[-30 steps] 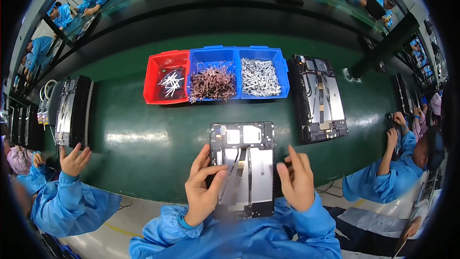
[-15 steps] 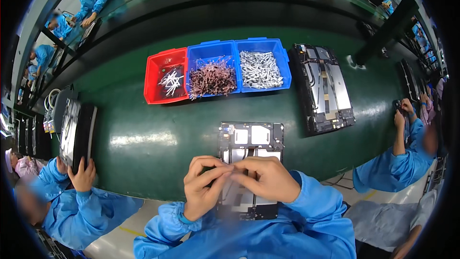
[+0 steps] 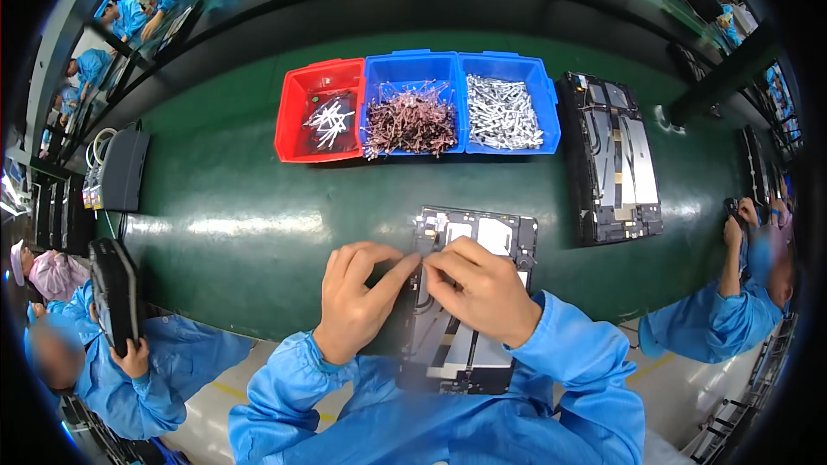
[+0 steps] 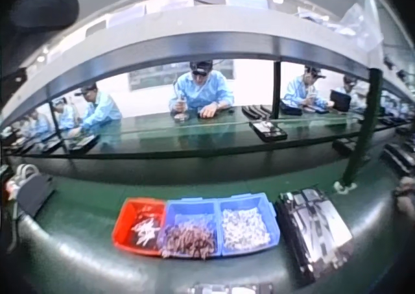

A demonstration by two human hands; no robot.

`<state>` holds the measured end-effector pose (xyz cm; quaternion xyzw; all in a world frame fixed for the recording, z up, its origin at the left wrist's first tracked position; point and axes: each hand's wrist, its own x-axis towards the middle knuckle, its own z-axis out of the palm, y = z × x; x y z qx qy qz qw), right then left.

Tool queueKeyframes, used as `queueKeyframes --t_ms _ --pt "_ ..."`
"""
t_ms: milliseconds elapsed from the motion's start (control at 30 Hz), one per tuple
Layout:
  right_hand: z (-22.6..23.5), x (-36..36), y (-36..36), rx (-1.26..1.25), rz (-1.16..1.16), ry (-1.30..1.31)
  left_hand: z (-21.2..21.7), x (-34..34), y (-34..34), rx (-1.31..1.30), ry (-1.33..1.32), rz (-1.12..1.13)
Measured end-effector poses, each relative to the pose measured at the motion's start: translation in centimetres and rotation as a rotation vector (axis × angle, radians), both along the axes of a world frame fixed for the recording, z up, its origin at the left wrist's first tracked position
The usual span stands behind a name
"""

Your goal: Assembling internal components and cables into a tablet device on a factory assembly line.

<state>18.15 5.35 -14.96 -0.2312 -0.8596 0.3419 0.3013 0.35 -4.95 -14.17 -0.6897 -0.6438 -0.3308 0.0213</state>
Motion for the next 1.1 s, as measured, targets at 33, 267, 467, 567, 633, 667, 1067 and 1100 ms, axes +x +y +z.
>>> queueKeyframes --t_ms 33,267,467,567,633,667,1067,1100 --pt "-0.1 -0.1 0.1 0.027 -0.008 -0.023 -0.3 -0.2 0.1 -0.014 -0.020 0.001" --pt "0.2 -0.1 0.2 0.079 0.013 -0.067 -0.7 -1.0 0.3 -0.302 -0.569 0.049" --pt "0.1 0.2 0.1 0.139 0.046 -0.122 -0.7 -2.6 1.3 -0.695 -1.273 0.082" --pt "0.1 0.3 0.2 0.146 0.070 -0.136 0.0 -3.0 1.9 -0.803 -1.286 0.084" --pt "0.0 0.3 0.3 0.154 0.075 -0.147 0.4 -3.0 2.3 -0.836 -1.285 0.086" --pt "0.0 0.3 0.3 0.153 0.076 -0.147 0.5 -3.0 2.4 -0.837 -1.285 0.087" --pt "0.4 0.7 0.5 0.228 0.094 -0.204 0.8 -3.5 3.2 -0.948 -1.165 0.073" --pt "0.3 0.7 0.6 0.223 0.115 -0.194 0.8 -3.5 3.3 -0.945 -1.163 0.071"
